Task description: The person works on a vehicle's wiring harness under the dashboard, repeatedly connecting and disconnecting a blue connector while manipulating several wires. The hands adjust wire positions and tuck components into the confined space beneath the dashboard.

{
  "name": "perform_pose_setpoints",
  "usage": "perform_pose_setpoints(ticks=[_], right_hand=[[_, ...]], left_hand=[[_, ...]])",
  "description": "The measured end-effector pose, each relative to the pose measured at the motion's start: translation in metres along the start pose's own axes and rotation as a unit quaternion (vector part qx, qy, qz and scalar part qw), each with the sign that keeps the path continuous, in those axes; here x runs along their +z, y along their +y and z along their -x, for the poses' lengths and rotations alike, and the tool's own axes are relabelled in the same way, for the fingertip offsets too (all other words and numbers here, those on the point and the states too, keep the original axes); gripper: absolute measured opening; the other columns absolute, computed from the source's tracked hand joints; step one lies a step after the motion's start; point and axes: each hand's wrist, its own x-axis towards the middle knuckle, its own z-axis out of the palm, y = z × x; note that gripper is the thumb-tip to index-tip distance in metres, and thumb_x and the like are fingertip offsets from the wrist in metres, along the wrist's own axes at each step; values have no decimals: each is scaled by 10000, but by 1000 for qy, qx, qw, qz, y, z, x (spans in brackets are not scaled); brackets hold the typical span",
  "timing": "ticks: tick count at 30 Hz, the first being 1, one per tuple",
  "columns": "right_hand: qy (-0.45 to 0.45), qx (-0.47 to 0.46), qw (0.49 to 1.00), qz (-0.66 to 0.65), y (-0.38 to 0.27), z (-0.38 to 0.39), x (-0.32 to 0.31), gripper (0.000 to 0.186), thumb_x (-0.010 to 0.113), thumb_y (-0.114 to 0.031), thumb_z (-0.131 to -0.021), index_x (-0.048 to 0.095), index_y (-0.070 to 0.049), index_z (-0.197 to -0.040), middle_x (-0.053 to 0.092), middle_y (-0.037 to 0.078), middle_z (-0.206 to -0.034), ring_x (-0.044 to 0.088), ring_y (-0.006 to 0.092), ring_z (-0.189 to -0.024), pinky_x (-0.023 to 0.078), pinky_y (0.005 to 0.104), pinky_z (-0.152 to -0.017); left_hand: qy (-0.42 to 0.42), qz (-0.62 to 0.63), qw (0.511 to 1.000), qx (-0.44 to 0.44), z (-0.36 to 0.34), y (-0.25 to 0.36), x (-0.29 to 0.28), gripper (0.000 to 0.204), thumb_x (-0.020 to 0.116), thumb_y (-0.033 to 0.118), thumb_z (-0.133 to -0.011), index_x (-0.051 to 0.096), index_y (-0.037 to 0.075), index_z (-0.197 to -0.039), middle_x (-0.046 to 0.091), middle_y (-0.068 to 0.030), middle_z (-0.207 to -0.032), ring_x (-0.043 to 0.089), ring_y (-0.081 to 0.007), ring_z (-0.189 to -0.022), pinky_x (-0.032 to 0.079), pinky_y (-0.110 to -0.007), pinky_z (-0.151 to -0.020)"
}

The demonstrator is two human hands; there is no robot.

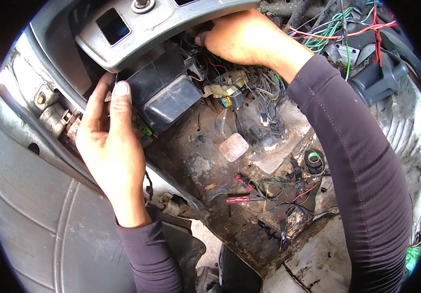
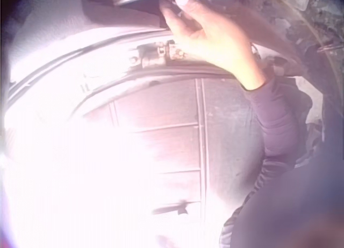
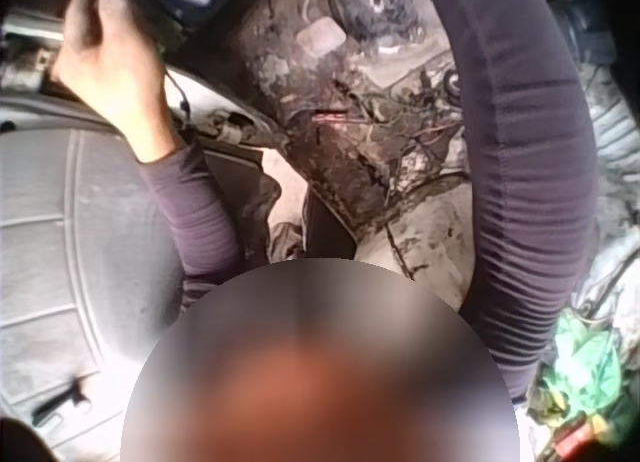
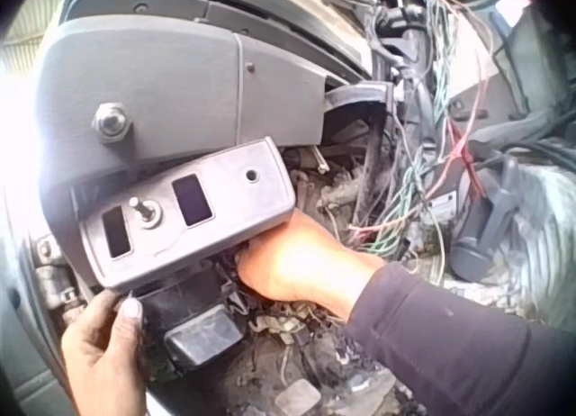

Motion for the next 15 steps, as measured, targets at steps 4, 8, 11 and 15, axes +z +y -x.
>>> perform_pose_setpoints(ticks=[4, 8, 11, 15], right_hand=[[-41, 43, 997, 57, -9, 9, -12, 465, 721, -367, -898, 708, -6, -1193, 721, 257, -1116, 706, 380, -1067, 572, 418, -911], [-22, 23, 999, -11, -16, 7, -14, 490, 740, -404, -892, 711, -37, -1216, 721, 234, -1157, 701, 372, -1092, 559, 427, -927], [-29, 39, 999, -9, -14, 6, -7, 480, 738, -405, -903, 711, -52, -1228, 724, 219, -1169, 699, 368, -1102, 551, 421, -943], [60, 9, 994, -94, -14, 8, 11, 373, 667, -275, -919, 718, -44, -1208, 690, 265, -1204, 651, 373, -1177, 518, 434, -1005]], left_hand=[[11, 17, 998, 58, 27, -3, -13, 426, 684, 123, -1004, 613, -17, -1400, 612, 17, -923, 512, -42, -797, 406, -184, -706], [76, 26, 997, -7, 88, -3, -53, 426, 672, 101, -996, 602, -25, -1397, 624, -16, -1030, 534, -79, -861, 435, -207, -766], [112, -39, 993, -14, 150, 4, -81, 415, 655, 207, -1011, 637, -73, -1317, 693, -124, -1063, 635, -177, -962, 495, -312, -882], [20, 55, 997, -51, 210, 17, -107, 284, 725, 109, -943, 673, -57, -1168, 672, -193, -1047, 616, -260, -854, 496, -346, -767]])
